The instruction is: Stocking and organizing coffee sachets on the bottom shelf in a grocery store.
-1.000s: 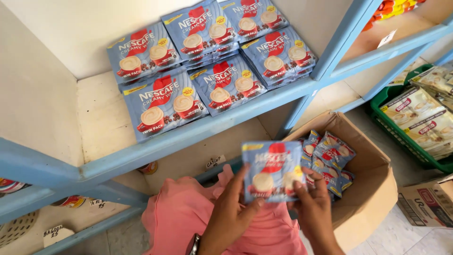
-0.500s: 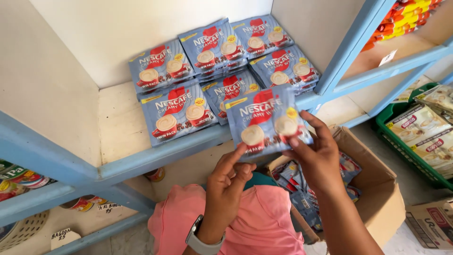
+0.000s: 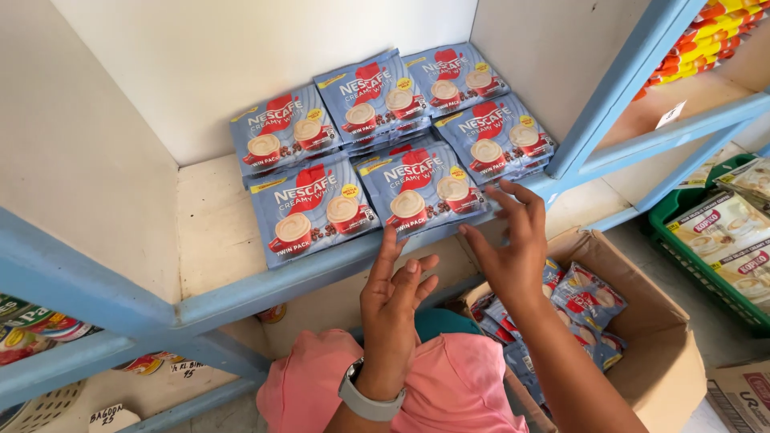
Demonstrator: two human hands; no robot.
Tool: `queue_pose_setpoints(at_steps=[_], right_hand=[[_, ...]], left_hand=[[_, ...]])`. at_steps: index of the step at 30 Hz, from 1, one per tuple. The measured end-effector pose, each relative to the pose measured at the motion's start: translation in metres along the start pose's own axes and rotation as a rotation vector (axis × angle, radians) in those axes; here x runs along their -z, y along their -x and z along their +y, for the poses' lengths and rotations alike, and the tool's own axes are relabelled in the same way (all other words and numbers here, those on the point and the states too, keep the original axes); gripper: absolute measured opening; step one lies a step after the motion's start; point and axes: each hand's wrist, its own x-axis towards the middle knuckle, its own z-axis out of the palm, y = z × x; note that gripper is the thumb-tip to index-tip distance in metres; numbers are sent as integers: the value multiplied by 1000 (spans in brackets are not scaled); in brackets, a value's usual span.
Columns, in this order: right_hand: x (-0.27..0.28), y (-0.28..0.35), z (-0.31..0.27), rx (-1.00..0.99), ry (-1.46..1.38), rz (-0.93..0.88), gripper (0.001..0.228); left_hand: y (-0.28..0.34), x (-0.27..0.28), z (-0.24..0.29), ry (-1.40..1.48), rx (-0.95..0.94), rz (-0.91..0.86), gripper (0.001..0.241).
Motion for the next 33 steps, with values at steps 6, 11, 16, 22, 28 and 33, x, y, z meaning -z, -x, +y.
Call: queue_pose_setpoints(at_steps=[6, 11, 16, 22, 28, 33], right_hand=[[-11, -9, 3, 583, 623, -118, 57], [-28, -27, 10, 594, 680, -141, 55], [-33, -36, 4, 575, 729, -149, 52], [-22, -38, -20, 553, 642, -277, 48], [-35, -45, -36, 661, 636, -374, 63], [-33, -58, -26, 670, 660, -493, 70]], left_hand=[[3, -10, -1, 41, -32, -27, 70], [0, -13, -3, 18, -83, -90, 77], [-5, -14, 3, -14, -104, -166, 78], [-9, -10, 1, -2, -82, -154, 76], [6, 5, -18, -28, -70, -157, 78], [10, 7, -6, -133, -117, -148, 77]])
